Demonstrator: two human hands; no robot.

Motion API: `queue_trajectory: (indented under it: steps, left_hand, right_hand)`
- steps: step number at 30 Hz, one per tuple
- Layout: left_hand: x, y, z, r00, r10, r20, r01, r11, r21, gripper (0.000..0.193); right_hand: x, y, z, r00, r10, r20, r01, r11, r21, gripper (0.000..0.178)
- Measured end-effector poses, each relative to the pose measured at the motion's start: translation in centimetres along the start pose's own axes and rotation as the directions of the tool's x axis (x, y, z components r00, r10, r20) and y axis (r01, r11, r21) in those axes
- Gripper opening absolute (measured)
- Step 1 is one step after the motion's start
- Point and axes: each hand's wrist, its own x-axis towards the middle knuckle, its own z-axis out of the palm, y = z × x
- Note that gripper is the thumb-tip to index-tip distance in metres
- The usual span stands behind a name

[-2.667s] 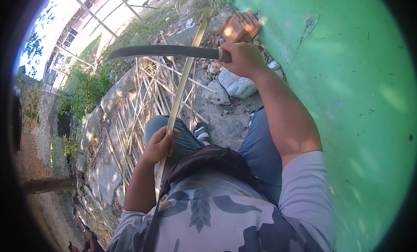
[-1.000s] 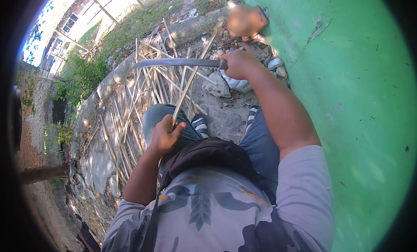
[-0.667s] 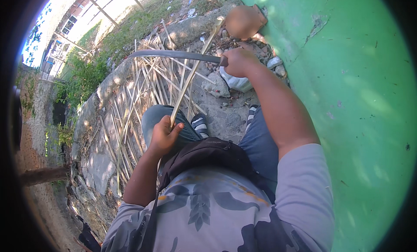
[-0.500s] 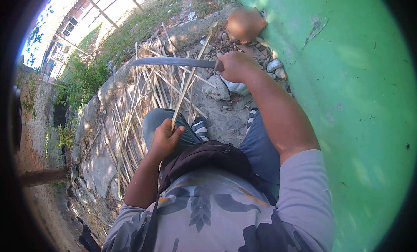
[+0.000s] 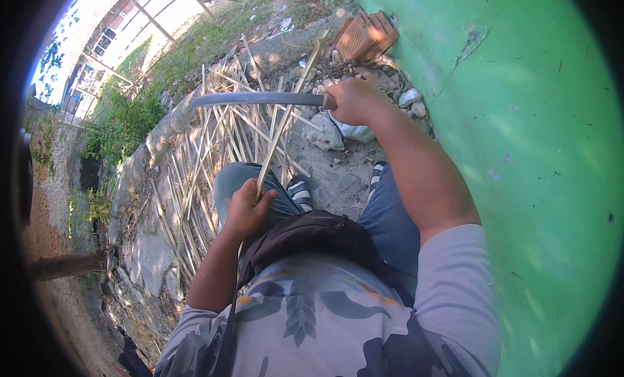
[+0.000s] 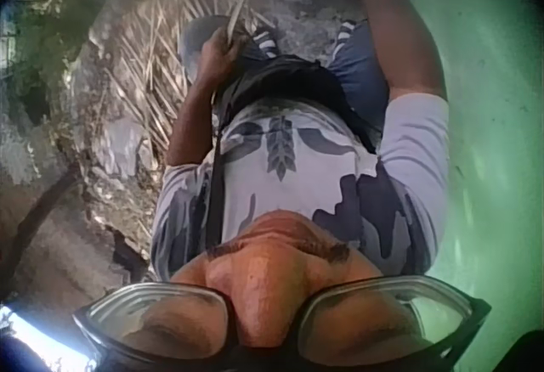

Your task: The person scrapes and thins bamboo strips by shaving them along their length using a machete.

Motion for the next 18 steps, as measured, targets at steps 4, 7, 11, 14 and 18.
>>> queue_trajectory:
  steps: [4, 7, 11, 14, 18]
  left_hand:
    - [-0.1, 0.0, 0.1, 1.0, 0.019, -0.015, -0.02, 0.998, -0.063, 0.031]
    - [0.3, -0.3, 0.1, 0.999, 0.027, 0.021, -0.026, 0.999, -0.039, 0.028]
    - [0.1, 0.1, 0.0, 1.0, 0.004, 0.016, -0.004, 1.0, -0.028, 0.028]
    - [0.1, 0.1, -0.2, 1.0, 0.011, 0.016, -0.011, 1.0, -0.012, 0.028]
    - [0.0, -0.2, -0.1, 0.999, 0.026, 0.032, -0.026, 1.0, -0.011, 0.028]
  right_hand:
    - [0.2, 0.2, -1.4, 0.994, -0.002, 0.113, 0.01, 0.997, -0.072, 0.016]
    - [0.6, 3.3, -1.8, 0.976, 0.198, 0.095, -0.211, 0.966, 0.152, 0.015]
    - [0.8, 2.4, -1.0, 0.993, 0.12, -0.018, -0.118, 0.99, 0.084, 0.021]
    - [0.8, 0.9, -0.9, 0.999, 0.01, 0.052, -0.009, 1.0, -0.014, 0.023]
    - [0.7, 3.4, -1.5, 0.991, 0.104, 0.083, -0.11, 0.992, 0.068, 0.018]
